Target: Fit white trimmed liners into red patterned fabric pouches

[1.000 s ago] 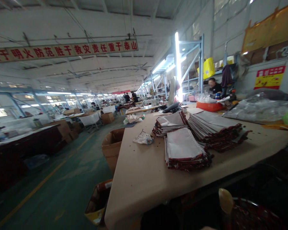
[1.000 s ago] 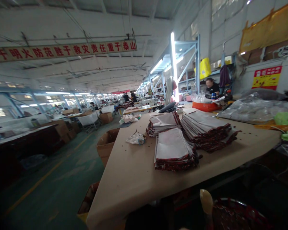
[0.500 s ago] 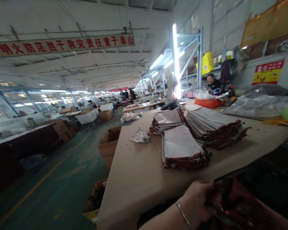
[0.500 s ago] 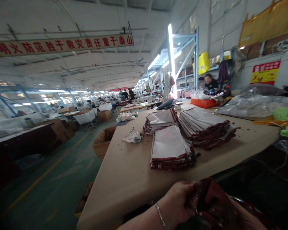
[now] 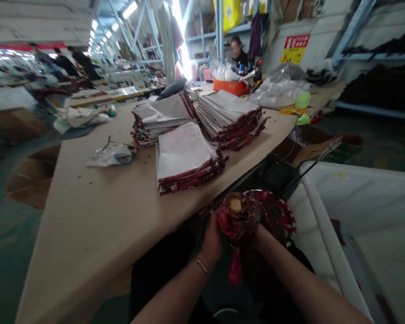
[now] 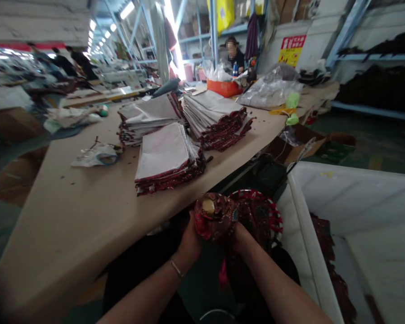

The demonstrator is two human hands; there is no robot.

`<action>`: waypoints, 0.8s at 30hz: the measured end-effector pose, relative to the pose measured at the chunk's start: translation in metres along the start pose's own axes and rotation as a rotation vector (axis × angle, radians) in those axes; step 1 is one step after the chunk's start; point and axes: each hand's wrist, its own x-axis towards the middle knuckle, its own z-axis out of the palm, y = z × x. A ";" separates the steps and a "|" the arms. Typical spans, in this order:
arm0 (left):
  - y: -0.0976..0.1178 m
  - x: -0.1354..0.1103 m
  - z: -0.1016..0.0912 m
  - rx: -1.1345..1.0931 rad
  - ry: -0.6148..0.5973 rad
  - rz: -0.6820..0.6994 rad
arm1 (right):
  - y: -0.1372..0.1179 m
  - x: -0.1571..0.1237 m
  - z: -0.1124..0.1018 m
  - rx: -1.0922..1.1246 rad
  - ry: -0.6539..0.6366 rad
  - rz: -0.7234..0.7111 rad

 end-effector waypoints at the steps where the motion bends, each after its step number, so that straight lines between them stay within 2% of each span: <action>1: 0.012 -0.005 0.004 0.038 -0.060 0.145 | -0.007 0.000 0.003 0.063 -0.029 0.019; 3: 0.034 -0.017 0.014 0.176 -0.150 0.410 | -0.021 -0.003 0.011 0.192 -0.095 0.034; 5: 0.052 -0.025 0.023 0.331 -0.131 0.545 | -0.030 -0.006 0.018 0.314 -0.155 0.056; 7: 0.062 -0.025 0.026 0.379 -0.040 0.546 | -0.029 -0.008 0.019 0.364 -0.131 0.096; 8: 0.065 -0.022 0.025 0.334 0.012 0.515 | -0.025 -0.008 0.016 0.348 -0.087 0.111; 12: 0.064 -0.010 0.010 -0.002 0.143 0.325 | 0.001 -0.008 -0.006 0.241 0.070 0.134; 14: 0.064 -0.013 0.007 -0.037 0.126 0.261 | 0.008 -0.010 -0.013 0.216 0.089 0.139; 16: 0.072 -0.023 0.013 0.002 0.049 0.235 | 0.004 -0.013 -0.013 0.215 0.075 0.130; 18: 0.088 -0.033 0.027 0.038 -0.028 0.271 | -0.009 -0.016 -0.008 0.232 0.022 0.089; 21: 0.112 -0.037 0.042 0.004 -0.054 0.368 | -0.027 -0.015 0.001 0.256 -0.049 0.007; 24: 0.109 -0.030 0.036 -0.046 -0.070 0.405 | -0.020 -0.009 0.000 0.230 0.025 0.024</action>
